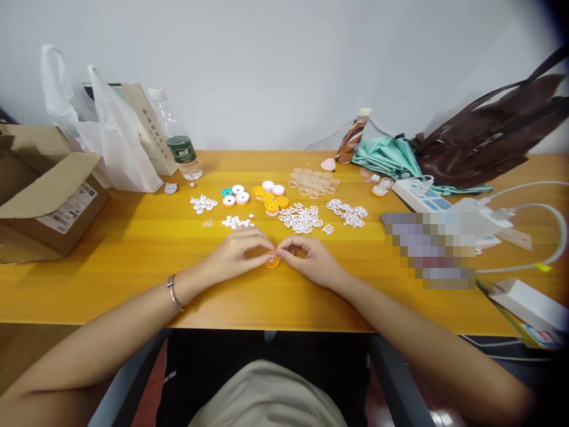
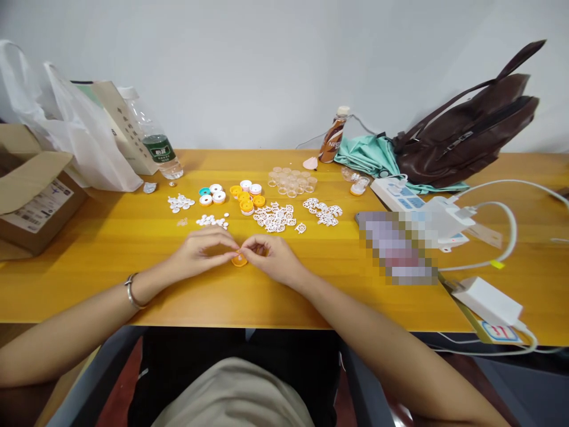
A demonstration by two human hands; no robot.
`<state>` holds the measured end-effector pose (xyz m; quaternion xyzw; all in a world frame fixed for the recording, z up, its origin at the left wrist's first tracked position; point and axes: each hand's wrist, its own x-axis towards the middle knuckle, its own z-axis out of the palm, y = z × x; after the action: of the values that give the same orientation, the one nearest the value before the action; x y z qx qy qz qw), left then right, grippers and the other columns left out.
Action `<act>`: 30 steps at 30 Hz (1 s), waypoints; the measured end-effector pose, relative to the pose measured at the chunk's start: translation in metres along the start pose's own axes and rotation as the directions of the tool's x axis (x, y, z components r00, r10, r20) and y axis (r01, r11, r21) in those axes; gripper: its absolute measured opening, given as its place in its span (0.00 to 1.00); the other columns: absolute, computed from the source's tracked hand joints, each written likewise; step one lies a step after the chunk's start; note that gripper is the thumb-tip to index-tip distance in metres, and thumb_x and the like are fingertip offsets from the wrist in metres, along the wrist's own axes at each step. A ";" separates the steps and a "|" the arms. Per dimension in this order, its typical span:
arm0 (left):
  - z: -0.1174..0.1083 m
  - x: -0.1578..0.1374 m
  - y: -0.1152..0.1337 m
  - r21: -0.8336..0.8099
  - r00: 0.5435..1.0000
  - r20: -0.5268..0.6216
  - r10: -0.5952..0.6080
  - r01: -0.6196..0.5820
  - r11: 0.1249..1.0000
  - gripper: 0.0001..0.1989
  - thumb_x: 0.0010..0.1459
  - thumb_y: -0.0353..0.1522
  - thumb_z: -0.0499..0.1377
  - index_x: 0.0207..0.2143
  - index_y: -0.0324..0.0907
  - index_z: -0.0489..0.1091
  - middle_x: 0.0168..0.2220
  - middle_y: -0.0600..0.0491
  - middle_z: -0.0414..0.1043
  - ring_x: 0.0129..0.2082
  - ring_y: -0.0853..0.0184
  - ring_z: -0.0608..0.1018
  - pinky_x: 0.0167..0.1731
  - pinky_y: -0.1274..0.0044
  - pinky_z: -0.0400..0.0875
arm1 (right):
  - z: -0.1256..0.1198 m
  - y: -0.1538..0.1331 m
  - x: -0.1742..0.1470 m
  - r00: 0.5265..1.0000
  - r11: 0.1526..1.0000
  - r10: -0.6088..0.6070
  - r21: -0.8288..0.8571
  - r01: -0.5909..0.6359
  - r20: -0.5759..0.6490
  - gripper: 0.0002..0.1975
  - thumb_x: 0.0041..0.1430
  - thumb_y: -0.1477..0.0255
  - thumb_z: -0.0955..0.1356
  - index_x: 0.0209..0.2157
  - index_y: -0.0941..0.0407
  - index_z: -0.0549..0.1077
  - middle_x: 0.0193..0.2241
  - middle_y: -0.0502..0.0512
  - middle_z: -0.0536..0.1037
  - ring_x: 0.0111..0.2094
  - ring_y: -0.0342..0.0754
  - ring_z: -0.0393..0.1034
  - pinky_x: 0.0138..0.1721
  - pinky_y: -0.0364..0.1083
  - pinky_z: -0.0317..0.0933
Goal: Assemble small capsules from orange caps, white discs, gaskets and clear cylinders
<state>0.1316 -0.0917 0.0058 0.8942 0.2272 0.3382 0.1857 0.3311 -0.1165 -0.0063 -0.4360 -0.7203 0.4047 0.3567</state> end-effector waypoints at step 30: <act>0.008 -0.005 -0.012 0.038 0.987 0.146 -0.063 0.058 0.998 0.06 0.57 0.32 0.56 0.32 0.40 0.71 0.29 0.53 0.73 0.30 0.71 0.72 0.34 0.77 0.62 | 0.001 0.014 -0.003 0.974 0.912 -0.223 -0.344 0.225 0.046 0.09 0.49 0.70 0.70 0.34 0.56 0.72 0.30 0.53 0.70 0.33 0.46 0.67 0.36 0.45 0.62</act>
<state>0.1310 -0.0860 -0.0083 0.9124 0.2456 0.2616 0.1969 0.3361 -0.1157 -0.0197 -0.4056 -0.8264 0.2294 0.3163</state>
